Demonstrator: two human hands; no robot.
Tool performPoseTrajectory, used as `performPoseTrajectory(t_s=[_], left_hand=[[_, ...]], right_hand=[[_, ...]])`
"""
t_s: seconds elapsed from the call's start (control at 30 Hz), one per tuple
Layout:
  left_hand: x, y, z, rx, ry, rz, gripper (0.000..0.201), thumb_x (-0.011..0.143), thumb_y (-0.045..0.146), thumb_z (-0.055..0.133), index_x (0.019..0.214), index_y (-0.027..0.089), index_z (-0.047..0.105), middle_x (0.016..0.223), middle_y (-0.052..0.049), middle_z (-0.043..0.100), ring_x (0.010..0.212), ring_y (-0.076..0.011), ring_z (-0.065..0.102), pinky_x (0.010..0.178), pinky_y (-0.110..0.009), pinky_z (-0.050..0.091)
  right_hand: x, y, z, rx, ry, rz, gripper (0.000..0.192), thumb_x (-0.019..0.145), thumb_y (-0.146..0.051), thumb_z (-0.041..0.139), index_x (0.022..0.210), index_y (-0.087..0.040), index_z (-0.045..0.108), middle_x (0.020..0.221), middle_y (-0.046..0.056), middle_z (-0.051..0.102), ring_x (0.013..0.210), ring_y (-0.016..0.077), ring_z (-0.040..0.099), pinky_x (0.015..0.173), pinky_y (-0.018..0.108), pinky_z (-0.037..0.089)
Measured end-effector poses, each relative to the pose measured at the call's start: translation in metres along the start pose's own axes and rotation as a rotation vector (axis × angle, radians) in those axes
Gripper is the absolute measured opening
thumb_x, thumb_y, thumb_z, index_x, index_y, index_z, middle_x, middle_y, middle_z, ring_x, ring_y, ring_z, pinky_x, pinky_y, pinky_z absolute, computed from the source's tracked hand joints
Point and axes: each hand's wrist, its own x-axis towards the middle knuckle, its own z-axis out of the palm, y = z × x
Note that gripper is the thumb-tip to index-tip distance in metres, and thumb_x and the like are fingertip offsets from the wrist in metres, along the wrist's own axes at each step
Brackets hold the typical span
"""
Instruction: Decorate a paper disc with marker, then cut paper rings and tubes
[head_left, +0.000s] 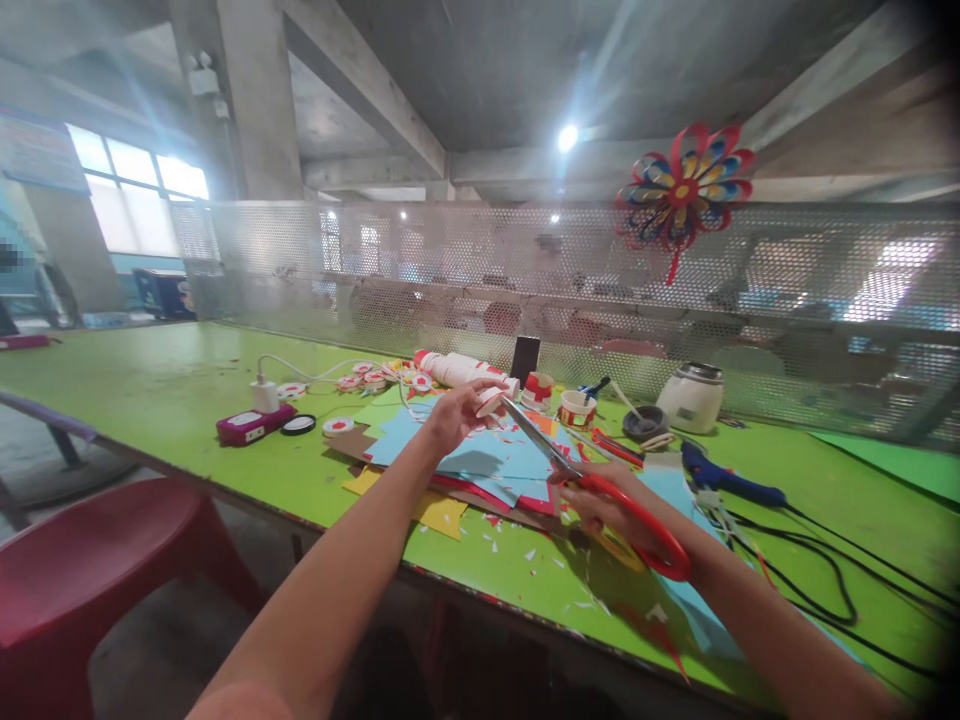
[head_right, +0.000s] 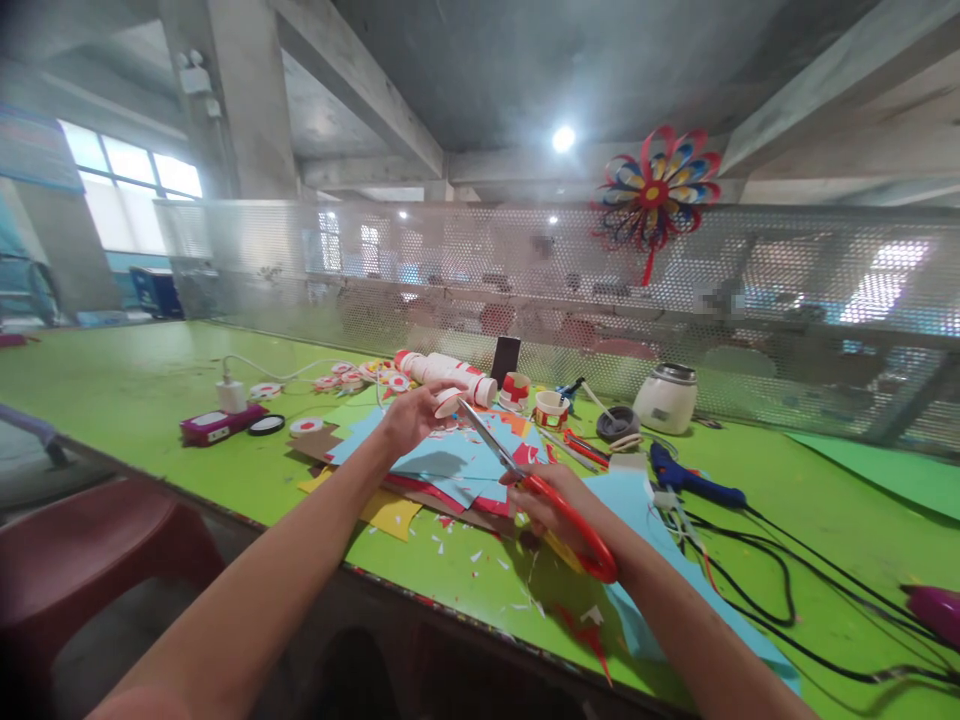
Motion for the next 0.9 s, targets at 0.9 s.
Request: performPoseTrajectory(t_s=[0.9], left_hand=[[-0.001, -0.003, 0.003, 0.001, -0.023, 0.015, 0.045, 0.056, 0.016, 0.048, 0.096, 0.011, 0.069, 0.095, -0.011, 0.069, 0.073, -0.0178, 0.061, 0.060, -0.027, 0.042]], right_hand=[[-0.004, -0.001, 0.002, 0.209, -0.039, -0.030, 0.053, 0.091, -0.051, 0.046, 0.049, -0.019, 0.051, 0.046, -0.002, 0.051, 0.047, 0.0097, 0.051, 0.061, 0.025, 0.048]])
